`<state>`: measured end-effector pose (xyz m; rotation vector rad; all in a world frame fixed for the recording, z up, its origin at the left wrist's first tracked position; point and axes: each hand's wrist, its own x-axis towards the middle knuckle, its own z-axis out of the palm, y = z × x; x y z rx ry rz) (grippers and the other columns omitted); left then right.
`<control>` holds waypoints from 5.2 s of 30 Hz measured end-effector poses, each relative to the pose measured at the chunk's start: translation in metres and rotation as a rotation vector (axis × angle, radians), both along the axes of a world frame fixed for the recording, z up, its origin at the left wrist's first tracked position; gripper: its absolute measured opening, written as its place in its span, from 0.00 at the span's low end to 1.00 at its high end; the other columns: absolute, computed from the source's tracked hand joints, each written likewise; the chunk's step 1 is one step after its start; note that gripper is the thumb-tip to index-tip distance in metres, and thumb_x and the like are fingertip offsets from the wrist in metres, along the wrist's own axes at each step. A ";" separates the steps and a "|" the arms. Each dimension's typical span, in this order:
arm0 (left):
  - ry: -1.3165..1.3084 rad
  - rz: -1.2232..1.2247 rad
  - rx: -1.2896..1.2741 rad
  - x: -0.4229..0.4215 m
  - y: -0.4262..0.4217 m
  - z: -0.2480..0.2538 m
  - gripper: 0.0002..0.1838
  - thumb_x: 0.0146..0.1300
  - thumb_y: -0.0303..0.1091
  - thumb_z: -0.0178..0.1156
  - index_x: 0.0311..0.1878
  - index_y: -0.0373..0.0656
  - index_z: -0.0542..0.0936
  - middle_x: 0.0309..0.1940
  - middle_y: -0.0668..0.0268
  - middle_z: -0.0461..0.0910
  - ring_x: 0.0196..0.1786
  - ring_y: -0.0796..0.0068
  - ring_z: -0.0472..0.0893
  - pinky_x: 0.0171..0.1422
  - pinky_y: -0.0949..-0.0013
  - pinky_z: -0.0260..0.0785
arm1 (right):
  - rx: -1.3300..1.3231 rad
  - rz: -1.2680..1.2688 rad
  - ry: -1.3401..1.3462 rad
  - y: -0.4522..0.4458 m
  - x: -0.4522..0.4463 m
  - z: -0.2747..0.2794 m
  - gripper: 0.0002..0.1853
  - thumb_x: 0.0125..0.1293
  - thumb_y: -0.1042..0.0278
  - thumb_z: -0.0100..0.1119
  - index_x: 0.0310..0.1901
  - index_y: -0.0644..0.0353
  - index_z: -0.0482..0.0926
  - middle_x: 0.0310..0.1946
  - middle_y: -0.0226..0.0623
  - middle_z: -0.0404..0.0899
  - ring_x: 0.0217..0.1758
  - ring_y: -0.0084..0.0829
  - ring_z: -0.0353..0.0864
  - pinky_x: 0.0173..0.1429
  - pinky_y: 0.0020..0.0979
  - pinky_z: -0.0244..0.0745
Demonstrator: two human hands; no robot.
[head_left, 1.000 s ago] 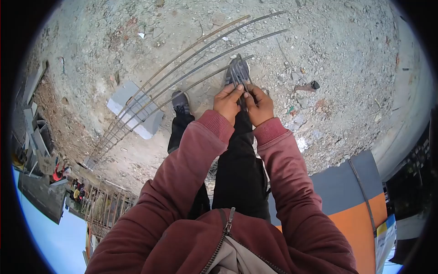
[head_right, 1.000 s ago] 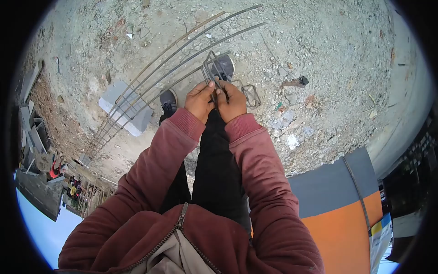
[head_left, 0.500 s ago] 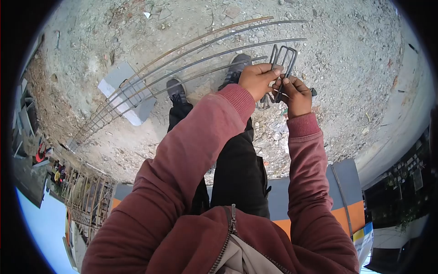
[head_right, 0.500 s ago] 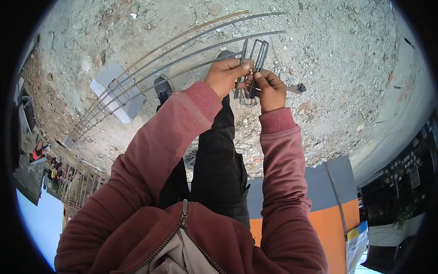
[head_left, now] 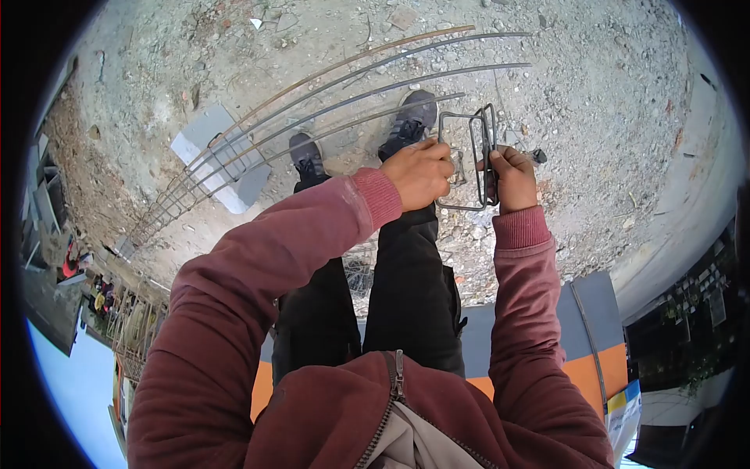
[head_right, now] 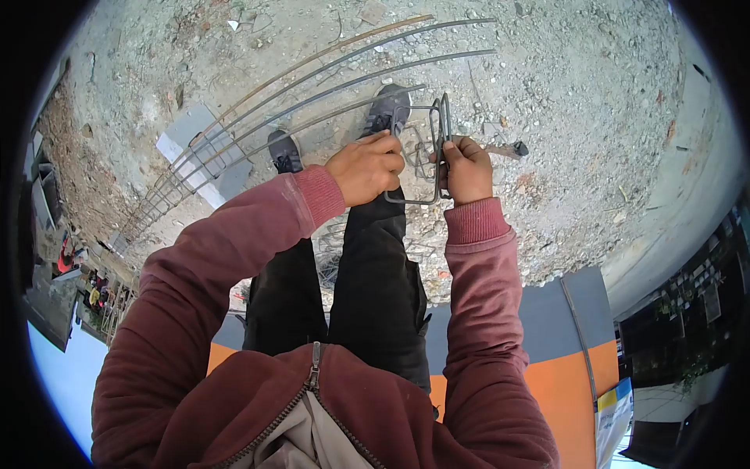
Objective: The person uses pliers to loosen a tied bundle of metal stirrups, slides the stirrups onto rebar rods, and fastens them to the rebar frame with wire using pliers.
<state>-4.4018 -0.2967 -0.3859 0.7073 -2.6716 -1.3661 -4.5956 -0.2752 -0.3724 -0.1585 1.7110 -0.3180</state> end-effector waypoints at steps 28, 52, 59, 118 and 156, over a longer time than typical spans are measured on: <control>-0.046 0.195 0.075 -0.056 0.013 0.031 0.08 0.47 0.27 0.57 0.30 0.52 0.80 0.48 0.71 0.73 0.60 0.70 0.66 0.71 0.41 0.39 | -0.174 -0.319 -0.158 -0.038 -0.045 -0.020 0.10 0.62 0.76 0.50 0.44 0.67 0.71 0.27 0.36 0.74 0.28 0.27 0.76 0.34 0.26 0.75; -0.278 0.536 0.392 0.025 0.074 -0.007 0.17 0.44 0.18 0.54 0.36 0.50 0.78 0.48 0.67 0.72 0.60 0.64 0.64 0.69 0.43 0.43 | -0.223 0.469 0.068 -0.142 -0.034 -0.135 0.14 0.58 0.78 0.48 0.45 0.58 0.75 0.20 0.29 0.72 0.19 0.18 0.69 0.21 0.21 0.63; -0.280 0.592 0.439 0.055 0.079 -0.004 0.17 0.45 0.18 0.54 0.37 0.50 0.78 0.47 0.68 0.72 0.60 0.65 0.65 0.69 0.43 0.44 | -0.301 0.466 0.023 -0.119 0.006 -0.143 0.13 0.59 0.81 0.47 0.45 0.58 0.74 0.24 0.29 0.74 0.21 0.18 0.70 0.24 0.20 0.65; -0.212 1.675 0.540 0.259 0.069 -0.128 0.17 0.54 0.32 0.62 0.48 0.41 0.77 0.37 0.56 0.82 0.38 0.64 0.81 0.43 0.67 0.71 | -0.241 0.453 0.158 -0.035 0.237 -0.140 0.16 0.51 0.76 0.64 0.43 0.71 0.78 0.30 0.43 0.81 0.33 0.30 0.81 0.29 0.27 0.76; -0.167 1.303 0.649 0.026 -0.017 -0.128 0.14 0.49 0.35 0.64 0.41 0.48 0.82 0.30 0.55 0.80 0.38 0.55 0.79 0.44 0.61 0.70 | -0.395 -0.344 0.725 -0.097 -0.068 -0.133 0.05 0.59 0.76 0.54 0.36 0.63 0.76 0.30 0.35 0.76 0.32 0.27 0.76 0.33 0.33 0.81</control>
